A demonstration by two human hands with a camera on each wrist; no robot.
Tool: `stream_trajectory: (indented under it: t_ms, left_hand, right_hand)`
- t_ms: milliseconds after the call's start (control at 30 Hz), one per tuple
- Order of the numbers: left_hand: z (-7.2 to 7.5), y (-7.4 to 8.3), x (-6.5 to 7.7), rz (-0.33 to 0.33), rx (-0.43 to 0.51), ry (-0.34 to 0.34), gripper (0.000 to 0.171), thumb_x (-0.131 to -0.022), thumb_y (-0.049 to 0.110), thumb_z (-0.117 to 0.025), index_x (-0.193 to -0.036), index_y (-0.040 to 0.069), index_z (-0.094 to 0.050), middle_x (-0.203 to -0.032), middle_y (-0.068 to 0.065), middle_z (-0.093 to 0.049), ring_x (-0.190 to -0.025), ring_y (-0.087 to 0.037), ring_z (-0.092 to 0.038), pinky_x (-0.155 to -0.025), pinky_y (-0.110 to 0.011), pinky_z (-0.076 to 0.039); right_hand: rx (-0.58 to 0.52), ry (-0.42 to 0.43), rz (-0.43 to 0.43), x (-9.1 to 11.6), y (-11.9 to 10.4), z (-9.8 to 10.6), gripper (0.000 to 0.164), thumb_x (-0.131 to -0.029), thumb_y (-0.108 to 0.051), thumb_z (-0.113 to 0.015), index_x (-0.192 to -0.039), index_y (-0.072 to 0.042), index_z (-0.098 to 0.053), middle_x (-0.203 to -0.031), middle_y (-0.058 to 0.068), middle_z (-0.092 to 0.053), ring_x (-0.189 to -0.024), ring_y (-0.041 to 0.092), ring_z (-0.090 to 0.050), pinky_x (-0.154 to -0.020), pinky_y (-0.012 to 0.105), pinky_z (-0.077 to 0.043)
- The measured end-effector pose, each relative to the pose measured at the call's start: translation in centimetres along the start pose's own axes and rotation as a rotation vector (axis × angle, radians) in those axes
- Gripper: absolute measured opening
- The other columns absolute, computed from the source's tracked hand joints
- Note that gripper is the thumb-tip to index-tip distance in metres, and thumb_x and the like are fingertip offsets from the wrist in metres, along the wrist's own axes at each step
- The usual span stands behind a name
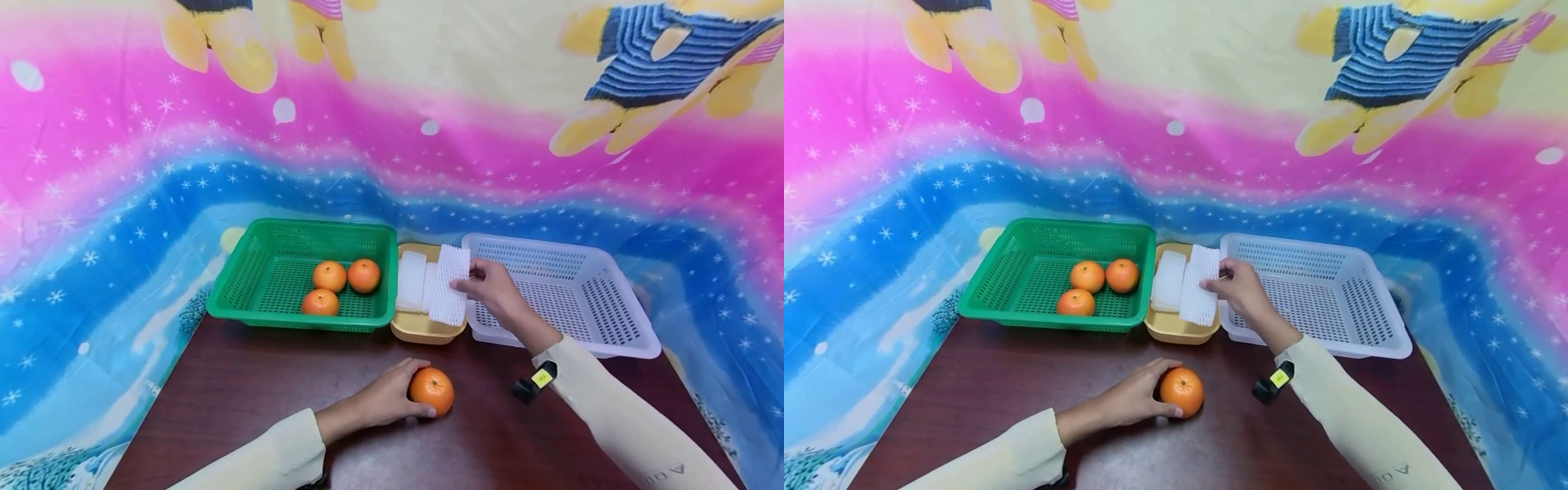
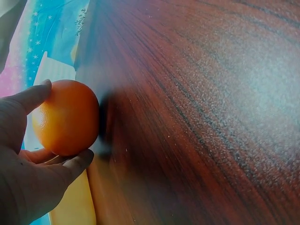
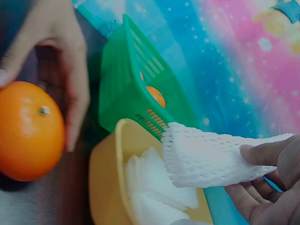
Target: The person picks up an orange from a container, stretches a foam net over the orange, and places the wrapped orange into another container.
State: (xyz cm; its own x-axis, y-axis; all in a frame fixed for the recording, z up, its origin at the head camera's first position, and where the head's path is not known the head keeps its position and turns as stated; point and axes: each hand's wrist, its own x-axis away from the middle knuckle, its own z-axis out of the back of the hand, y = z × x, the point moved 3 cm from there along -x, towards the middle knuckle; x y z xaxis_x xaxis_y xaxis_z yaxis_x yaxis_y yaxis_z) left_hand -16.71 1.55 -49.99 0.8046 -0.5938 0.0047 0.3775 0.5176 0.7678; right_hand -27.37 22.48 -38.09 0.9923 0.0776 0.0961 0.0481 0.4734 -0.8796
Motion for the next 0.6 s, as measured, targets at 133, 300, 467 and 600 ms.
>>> stream_trajectory:
  t_ms: [133, 300, 467, 600]
  left_hand:
    - [0.0, 0.0, 0.0, 0.012, 0.013, 0.000, 0.081, -0.081, 0.043, -0.086, -0.144, 0.006, -0.053, -0.142, -0.005, -0.058, -0.127, -0.019, -0.057, -0.110, -0.036, -0.047]
    - [0.0, 0.2, 0.0, 0.026, 0.009, -0.001, 0.079, -0.083, 0.045, -0.083, -0.144, 0.006, -0.052, -0.145, -0.006, -0.057, -0.130, -0.021, -0.057, -0.110, -0.038, -0.047]
    - [0.0, 0.3, 0.0, 0.021, 0.016, 0.009, 0.075, -0.087, 0.045, -0.080, -0.143, 0.003, -0.053, -0.141, -0.006, -0.059, -0.127, -0.021, -0.058, -0.109, -0.038, -0.048]
    - [0.5, 0.4, 0.1, 0.005, 0.054, 0.050, 0.070, -0.091, 0.045, -0.075, -0.143, 0.003, -0.053, -0.140, -0.008, -0.058, -0.128, -0.023, -0.057, -0.110, -0.040, -0.047]
  right_hand:
    - [-0.025, -0.007, 0.007, 1.5, 0.3, -0.1, 0.037, -0.092, -0.014, -0.077, -0.120, 0.006, -0.063, -0.111, 0.016, -0.068, -0.091, 0.013, -0.065, -0.079, 0.029, -0.059]
    - [-0.045, -0.010, 0.015, 3.4, 0.6, -0.1, 0.040, -0.091, -0.014, -0.078, -0.122, 0.007, -0.062, -0.113, 0.017, -0.069, -0.089, 0.011, -0.065, -0.079, 0.030, -0.059]
    - [-0.058, -0.008, 0.031, 5.2, 0.9, -0.3, 0.042, -0.090, -0.013, -0.078, -0.124, 0.006, -0.062, -0.117, 0.020, -0.069, -0.092, 0.010, -0.066, -0.080, 0.024, -0.058]
    - [-0.040, 0.023, 0.068, 6.7, 0.8, -0.6, 0.043, -0.088, -0.013, -0.080, -0.124, 0.006, -0.063, -0.118, 0.022, -0.070, -0.098, 0.014, -0.067, -0.079, 0.020, -0.057]
